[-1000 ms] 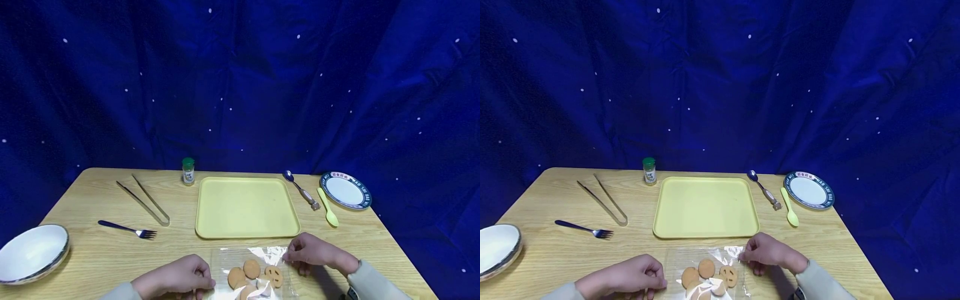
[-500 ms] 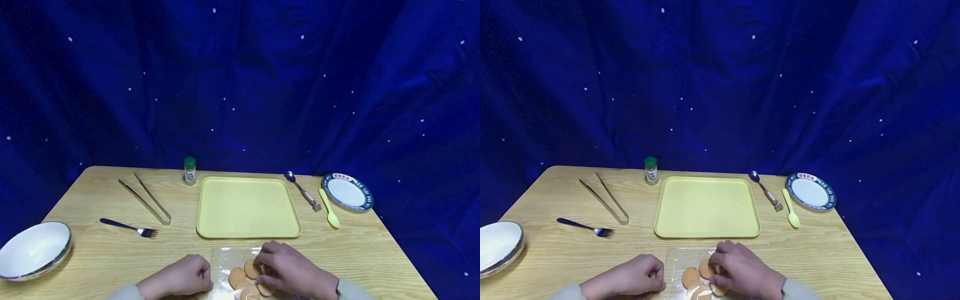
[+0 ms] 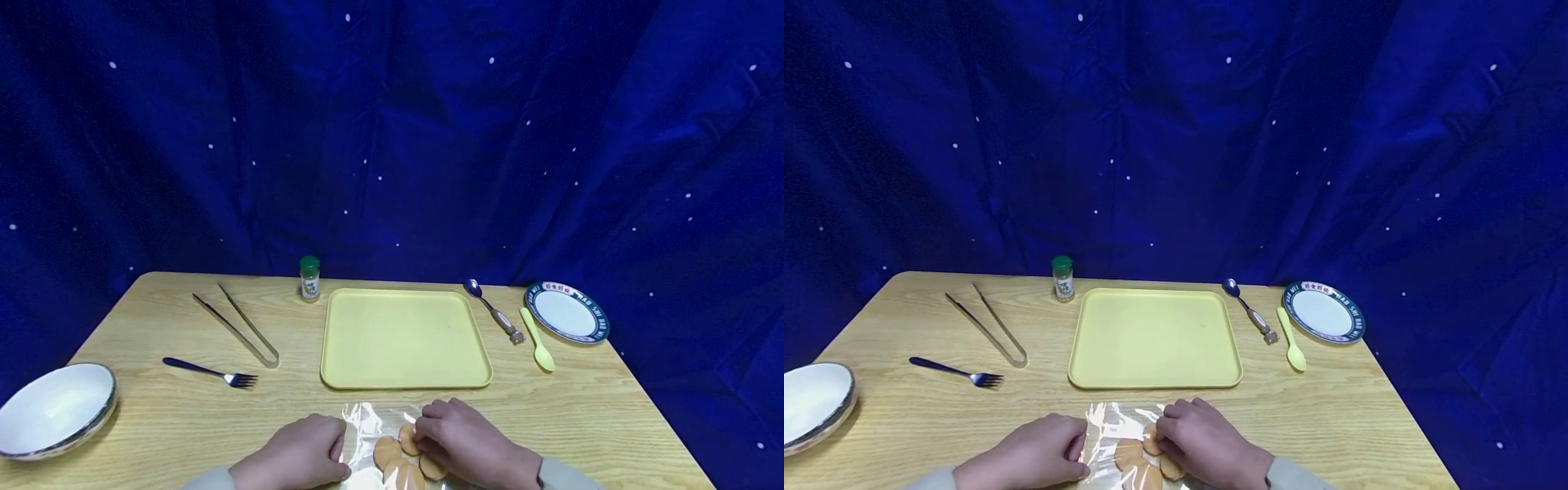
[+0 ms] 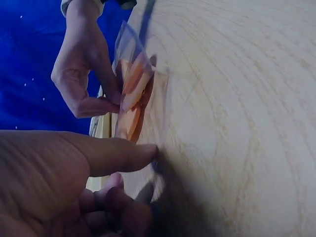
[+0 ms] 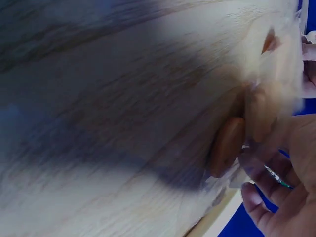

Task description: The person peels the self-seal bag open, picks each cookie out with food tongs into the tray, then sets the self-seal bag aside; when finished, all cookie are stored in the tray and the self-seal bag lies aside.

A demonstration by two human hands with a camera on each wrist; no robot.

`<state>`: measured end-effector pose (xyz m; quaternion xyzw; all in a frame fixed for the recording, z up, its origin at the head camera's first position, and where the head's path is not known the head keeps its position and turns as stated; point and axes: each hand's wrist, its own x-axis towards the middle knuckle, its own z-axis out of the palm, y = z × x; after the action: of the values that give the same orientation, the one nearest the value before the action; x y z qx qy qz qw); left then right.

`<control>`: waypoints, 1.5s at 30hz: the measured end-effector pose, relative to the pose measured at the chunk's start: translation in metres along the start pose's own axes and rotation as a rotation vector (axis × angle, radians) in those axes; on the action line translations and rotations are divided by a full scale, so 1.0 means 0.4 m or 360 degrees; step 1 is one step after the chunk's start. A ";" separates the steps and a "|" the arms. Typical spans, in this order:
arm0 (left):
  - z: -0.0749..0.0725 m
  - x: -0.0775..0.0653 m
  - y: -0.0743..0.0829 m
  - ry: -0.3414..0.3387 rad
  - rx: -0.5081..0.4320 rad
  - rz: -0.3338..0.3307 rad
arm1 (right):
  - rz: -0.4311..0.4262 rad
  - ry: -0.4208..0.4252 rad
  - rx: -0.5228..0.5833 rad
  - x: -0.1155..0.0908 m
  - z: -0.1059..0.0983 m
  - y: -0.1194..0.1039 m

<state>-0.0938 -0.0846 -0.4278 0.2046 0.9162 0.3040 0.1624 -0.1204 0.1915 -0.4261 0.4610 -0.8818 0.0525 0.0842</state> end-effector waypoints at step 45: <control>-0.006 0.038 -0.003 -0.0047 -0.1374 -0.0033 | 0.0086 -0.0077 0.0534 -0.014 -0.078 0.046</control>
<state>-0.1083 -0.0793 -0.4292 0.1130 0.7045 0.6548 0.2491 -0.1293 0.2119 -0.3967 0.4458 -0.8745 0.1902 -0.0168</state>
